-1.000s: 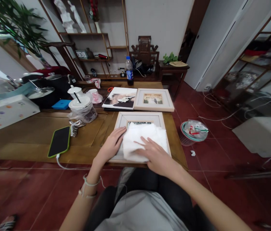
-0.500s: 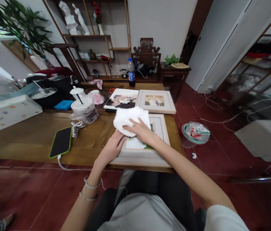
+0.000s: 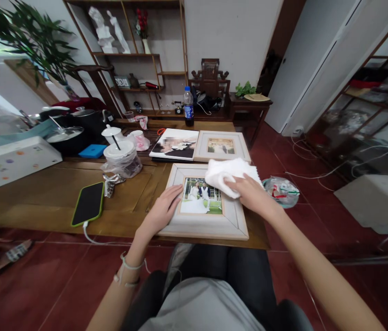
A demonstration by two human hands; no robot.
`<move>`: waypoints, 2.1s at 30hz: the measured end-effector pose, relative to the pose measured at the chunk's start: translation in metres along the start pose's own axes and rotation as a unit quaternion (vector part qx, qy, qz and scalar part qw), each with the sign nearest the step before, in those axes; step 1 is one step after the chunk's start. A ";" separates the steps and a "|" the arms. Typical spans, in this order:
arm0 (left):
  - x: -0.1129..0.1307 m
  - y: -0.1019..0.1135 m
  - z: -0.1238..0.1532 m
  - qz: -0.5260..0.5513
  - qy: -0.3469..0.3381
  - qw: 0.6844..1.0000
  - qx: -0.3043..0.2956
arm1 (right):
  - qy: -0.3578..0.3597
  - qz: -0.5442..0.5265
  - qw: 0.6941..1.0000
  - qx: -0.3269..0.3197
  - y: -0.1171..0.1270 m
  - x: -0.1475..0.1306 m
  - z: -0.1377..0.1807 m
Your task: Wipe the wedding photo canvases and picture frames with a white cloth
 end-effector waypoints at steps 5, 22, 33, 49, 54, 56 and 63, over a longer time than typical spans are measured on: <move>-0.002 -0.001 0.000 0.000 0.007 1.000 -0.008 | -0.118 0.052 0.990 0.055 0.016 0.024 0.020; 0.002 0.015 0.003 0.099 0.047 0.994 0.016 | 0.072 -0.128 0.988 -0.044 -0.004 -0.175 -0.013; -0.001 -0.001 0.002 0.018 0.007 1.000 -0.001 | 0.014 -0.110 0.990 -0.086 0.005 -0.095 0.040; -0.002 -0.001 0.001 0.008 0.002 1.000 -0.007 | -0.144 0.014 0.947 0.286 0.080 0.018 0.032; -0.001 0.000 0.002 0.016 -0.003 1.000 -0.004 | -0.038 0.031 0.990 0.130 0.013 -0.009 -0.028; -0.001 0.000 0.002 0.019 0.001 1.000 -0.003 | -0.030 0.032 0.995 0.088 -0.007 -0.013 -0.038; 0.001 0.002 0.001 0.029 0.017 0.999 0.004 | 0.009 0.020 0.999 0.036 -0.015 -0.038 -0.025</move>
Point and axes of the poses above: each hand's wrist, its own z-axis away from the middle knuckle, its own y-axis out of the back of the hand, x = y × z, the point moved 9 cm from there along -z, towards the middle knuckle, and after that the axes turned 5 degrees about y, right-handed, at the moved point
